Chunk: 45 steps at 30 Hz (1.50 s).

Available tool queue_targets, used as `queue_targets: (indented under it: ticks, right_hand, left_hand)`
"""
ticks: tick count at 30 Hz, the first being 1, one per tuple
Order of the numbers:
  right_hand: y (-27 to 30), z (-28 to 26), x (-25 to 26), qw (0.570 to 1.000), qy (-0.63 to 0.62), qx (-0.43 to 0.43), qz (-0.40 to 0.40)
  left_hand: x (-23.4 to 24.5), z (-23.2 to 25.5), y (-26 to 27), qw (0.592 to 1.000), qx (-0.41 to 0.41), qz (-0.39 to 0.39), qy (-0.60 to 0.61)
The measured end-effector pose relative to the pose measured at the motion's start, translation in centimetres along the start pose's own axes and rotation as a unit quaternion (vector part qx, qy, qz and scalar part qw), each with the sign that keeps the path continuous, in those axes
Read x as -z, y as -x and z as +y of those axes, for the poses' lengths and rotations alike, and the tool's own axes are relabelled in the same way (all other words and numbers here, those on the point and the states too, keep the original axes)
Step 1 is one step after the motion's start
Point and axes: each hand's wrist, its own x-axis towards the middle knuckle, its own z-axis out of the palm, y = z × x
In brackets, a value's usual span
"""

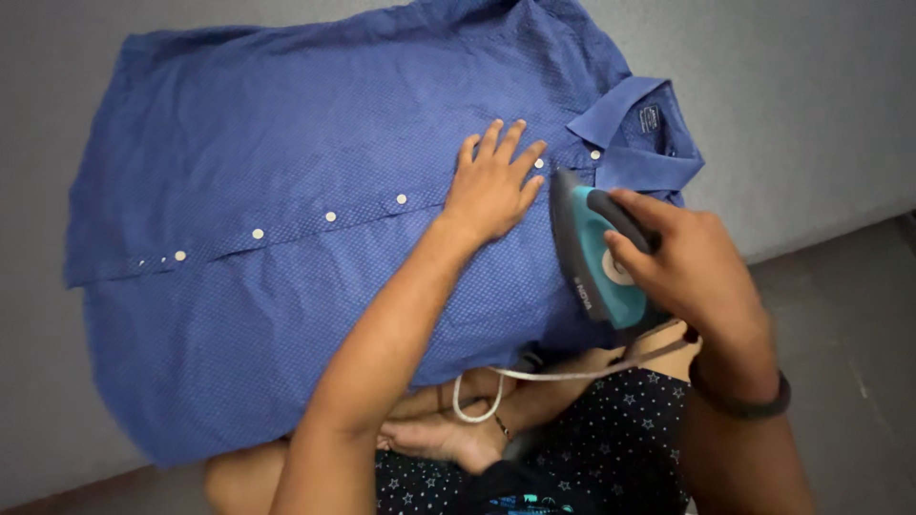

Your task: The person irons a blue patterned shirt laid out on a gray surface. They use a handheld iron to smooth the fabric, moving it back and forth across the shirt while holding it flat with their other hand.

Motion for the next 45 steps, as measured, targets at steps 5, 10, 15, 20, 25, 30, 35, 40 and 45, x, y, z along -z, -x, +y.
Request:
queue_targets:
  ticks: [5, 10, 15, 20, 25, 30, 35, 40, 45]
  right_hand:
    - [-1.7, 0.2, 0.3, 0.998, -0.04, 0.029, 0.048]
    - [-5.7, -0.2, -1.3, 1.0, -0.007, 0.021, 0.009]
    - [-7.1, -0.1, -1.4, 0.998, 0.049, -0.001, -0.03]
    - [-9.6, 0.0, -1.6, 0.985, 0.127, 0.021, -0.116]
    - [-8.0, -0.5, -1.5, 0.978, 0.157, -0.022, -0.133]
    - [-9.3, -0.4, -1.7, 0.984, 0.117, -0.025, -0.13]
    - [-8.6, -0.8, -1.7, 0.98, 0.137, -0.046, -0.136]
    - [-9.7, -0.7, -1.8, 0.97, 0.187, -0.031, -0.15]
    - [-9.7, -0.7, -2.0, 0.973, 0.17, -0.045, -0.149]
  left_hand:
    - [0.1, -0.1, 0.7, 1.0, 0.005, -0.021, -0.002]
    - [0.7, -0.4, 0.6, 1.0, 0.018, -0.019, 0.013]
    - [1.3, -0.5, 0.3, 0.997, 0.051, -0.054, 0.024]
    - [1.2, -0.2, 0.7, 0.995, 0.071, -0.067, -0.013]
    - [2.3, 0.5, 0.5, 0.985, 0.122, -0.113, -0.044]
    - [4.7, 0.8, 0.0, 0.938, 0.267, -0.214, -0.058]
    - [6.3, 0.7, -0.2, 0.922, 0.299, -0.238, -0.061]
    - [6.5, 0.0, 0.0, 0.926, 0.281, -0.247, -0.057]
    - [6.9, -1.4, 0.4, 0.926, 0.314, -0.21, -0.023]
